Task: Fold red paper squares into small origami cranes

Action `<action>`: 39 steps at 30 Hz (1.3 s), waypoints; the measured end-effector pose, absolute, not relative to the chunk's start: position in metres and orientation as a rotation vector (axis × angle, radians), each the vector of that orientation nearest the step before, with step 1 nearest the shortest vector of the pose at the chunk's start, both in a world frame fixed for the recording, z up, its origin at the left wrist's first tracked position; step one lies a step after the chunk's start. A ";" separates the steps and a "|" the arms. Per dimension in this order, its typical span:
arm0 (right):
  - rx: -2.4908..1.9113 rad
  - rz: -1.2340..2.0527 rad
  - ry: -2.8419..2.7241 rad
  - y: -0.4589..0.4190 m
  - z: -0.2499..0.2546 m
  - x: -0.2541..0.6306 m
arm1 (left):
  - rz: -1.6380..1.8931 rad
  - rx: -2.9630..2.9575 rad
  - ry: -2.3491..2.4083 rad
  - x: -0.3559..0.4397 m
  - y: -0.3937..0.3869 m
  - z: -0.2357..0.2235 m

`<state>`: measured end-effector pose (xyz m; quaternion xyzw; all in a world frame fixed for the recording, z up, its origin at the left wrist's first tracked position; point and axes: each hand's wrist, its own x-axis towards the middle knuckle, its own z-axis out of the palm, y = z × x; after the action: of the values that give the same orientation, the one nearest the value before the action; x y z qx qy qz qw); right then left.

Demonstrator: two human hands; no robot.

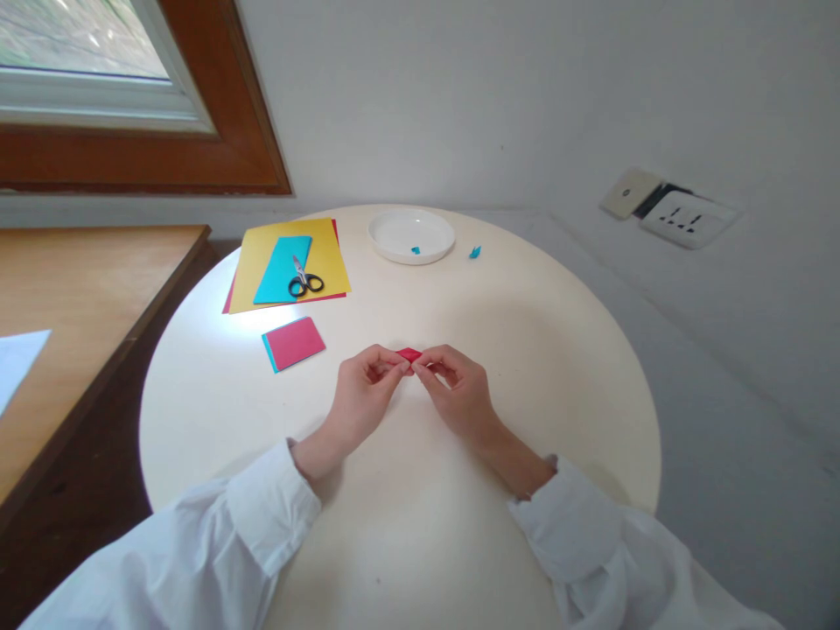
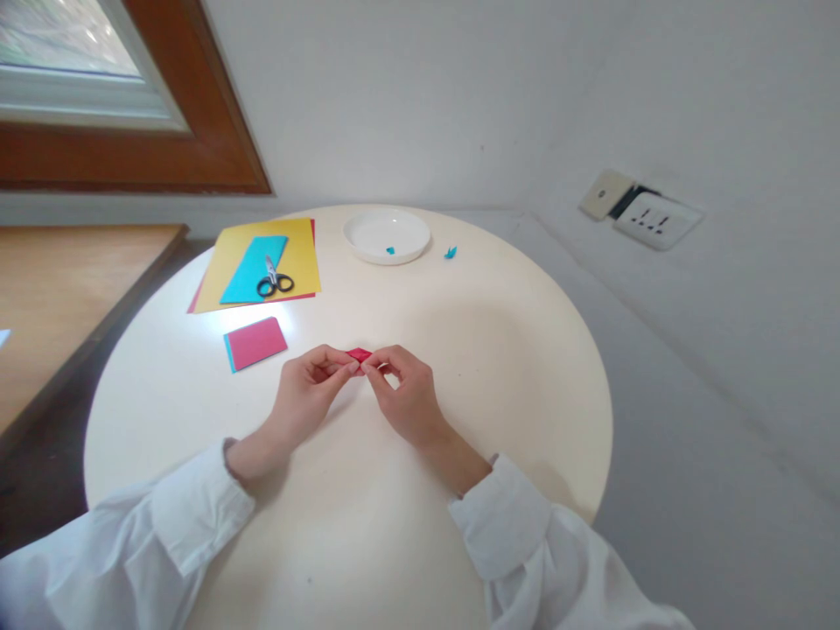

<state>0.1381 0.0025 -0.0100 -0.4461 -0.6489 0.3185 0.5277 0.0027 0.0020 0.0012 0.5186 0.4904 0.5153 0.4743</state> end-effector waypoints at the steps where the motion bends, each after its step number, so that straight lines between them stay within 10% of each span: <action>1: -1.069 0.755 -1.558 0.002 -0.010 0.138 | 1.263 1.278 1.208 0.003 0.002 0.001; 39: -1.112 0.893 -1.380 0.003 -0.006 0.141 | 1.252 1.189 0.998 0.000 0.004 0.002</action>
<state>0.1407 0.0031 -0.0062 -0.4692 -0.5823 0.3769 0.5465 -0.0003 0.0041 0.0020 0.5008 0.4203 0.5275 0.5425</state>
